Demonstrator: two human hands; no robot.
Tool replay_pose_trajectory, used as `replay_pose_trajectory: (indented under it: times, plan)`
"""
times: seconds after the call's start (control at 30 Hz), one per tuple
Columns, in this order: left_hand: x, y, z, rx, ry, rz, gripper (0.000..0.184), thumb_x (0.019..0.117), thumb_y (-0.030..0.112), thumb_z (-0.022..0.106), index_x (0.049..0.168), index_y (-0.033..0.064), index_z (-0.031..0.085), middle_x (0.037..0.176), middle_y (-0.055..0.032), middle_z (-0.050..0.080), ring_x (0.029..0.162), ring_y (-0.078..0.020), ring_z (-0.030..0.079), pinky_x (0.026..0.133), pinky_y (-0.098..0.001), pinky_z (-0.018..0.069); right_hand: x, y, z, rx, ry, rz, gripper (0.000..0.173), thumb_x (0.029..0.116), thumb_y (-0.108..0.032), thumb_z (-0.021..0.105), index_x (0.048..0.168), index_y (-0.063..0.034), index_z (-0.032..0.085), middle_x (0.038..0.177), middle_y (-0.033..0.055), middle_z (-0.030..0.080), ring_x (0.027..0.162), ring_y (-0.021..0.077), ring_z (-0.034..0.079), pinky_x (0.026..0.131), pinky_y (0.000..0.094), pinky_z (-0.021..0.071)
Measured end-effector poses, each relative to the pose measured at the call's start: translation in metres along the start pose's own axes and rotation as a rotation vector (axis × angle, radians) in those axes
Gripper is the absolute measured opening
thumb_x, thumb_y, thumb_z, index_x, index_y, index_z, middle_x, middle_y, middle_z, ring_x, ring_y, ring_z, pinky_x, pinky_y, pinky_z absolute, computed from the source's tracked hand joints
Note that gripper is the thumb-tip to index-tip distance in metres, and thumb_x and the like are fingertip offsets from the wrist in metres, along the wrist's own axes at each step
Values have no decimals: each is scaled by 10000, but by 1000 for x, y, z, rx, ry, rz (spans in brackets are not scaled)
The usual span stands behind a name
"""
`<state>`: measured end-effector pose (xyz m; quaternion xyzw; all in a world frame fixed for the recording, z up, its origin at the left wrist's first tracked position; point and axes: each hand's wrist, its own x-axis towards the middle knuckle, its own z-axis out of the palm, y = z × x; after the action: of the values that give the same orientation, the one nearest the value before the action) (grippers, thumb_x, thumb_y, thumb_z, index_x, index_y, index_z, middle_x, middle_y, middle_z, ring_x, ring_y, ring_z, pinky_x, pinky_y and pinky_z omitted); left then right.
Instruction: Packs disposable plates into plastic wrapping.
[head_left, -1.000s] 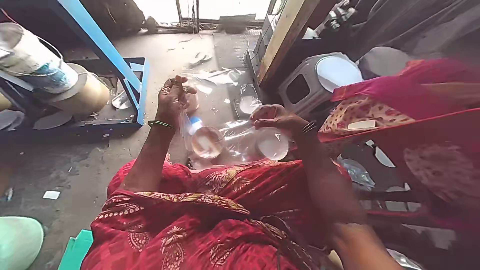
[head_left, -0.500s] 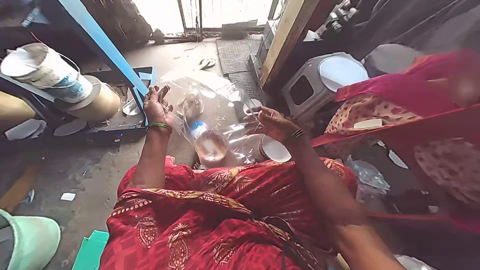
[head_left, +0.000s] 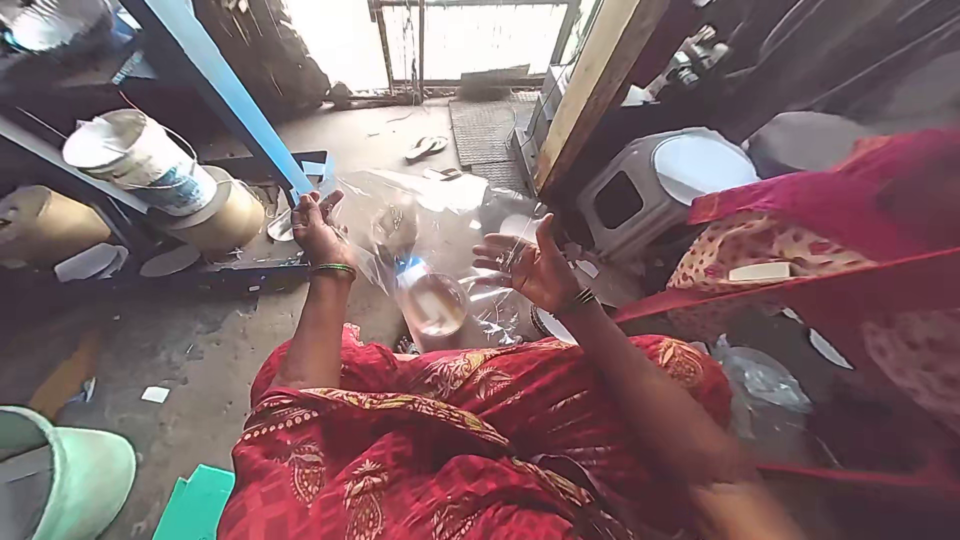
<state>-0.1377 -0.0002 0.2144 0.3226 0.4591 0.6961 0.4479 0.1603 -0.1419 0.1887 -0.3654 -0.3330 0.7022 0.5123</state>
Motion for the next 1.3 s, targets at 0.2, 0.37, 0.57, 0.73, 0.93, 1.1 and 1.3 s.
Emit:
replay_pose_trajectory:
  times: [0.2, 0.37, 0.57, 0.73, 0.93, 1.1, 1.3]
  plan:
    - [-7, 0, 0, 198, -355, 227, 261, 1124, 257, 348, 1252, 109, 519, 956, 24, 748, 576, 11, 530, 508, -170, 390, 3, -19, -7, -19, 144, -190, 779, 1003, -704, 360, 1517, -120, 398, 1332, 139, 631, 1110, 289, 694, 937, 462, 596]
    - [-7, -5, 4, 244, -512, 266, 276, 1090, 236, 421, 1284, 94, 556, 1130, 4, 697, 647, 4, 514, 553, -181, 406, -2, -28, -16, -147, 166, -300, 521, 991, -253, 660, 1477, -177, 487, 1209, 92, 674, 977, 214, 703, 853, 418, 618]
    - [-2, -1, -2, 148, -638, 156, 301, 991, 64, 421, 1241, 97, 585, 1295, -11, 643, 1039, -87, 629, 861, -289, 538, -9, -42, -29, -641, 221, -666, 432, 969, -31, 601, 1396, -77, 552, 1205, 67, 698, 1034, 163, 707, 916, 358, 603]
    - [0, 1, 0, 291, -539, 267, 375, 1017, 142, 357, 1327, 5, 518, 1376, -114, 614, 1219, -179, 604, 1008, -370, 498, -15, -55, -30, -1005, 353, -878, 261, 1039, -59, 508, 1258, 13, 630, 1156, 101, 719, 971, 141, 715, 870, 334, 605]
    - [-36, 39, 36, 552, -773, 831, 718, 870, 415, 762, 1397, -14, 529, 1524, -167, 492, 1474, -282, 386, 1225, -490, 305, 6, -51, -6, -1243, 368, -883, 262, 1015, -13, 495, 1128, 18, 729, 1109, 134, 751, 1063, 215, 707, 973, 397, 550]
    - [-77, 26, 64, 703, -1129, 607, 962, 851, 610, 712, 1582, 103, 348, 1584, -79, 441, 1409, -189, 471, 1142, -447, 421, 13, -39, 5, -1502, 299, -934, 295, 981, 33, 506, 1155, -38, 733, 1109, 139, 741, 1055, 336, 687, 944, 471, 540]
    - [-132, 30, 61, 521, -1352, -187, 695, 1053, 406, 465, 1622, 143, 164, 1545, -116, 438, 725, -126, 662, 613, -317, 589, 15, -63, 1, -1689, 615, -809, 264, 1011, -74, 526, 1172, -30, 730, 1152, 200, 718, 1049, 388, 700, 881, 530, 562]
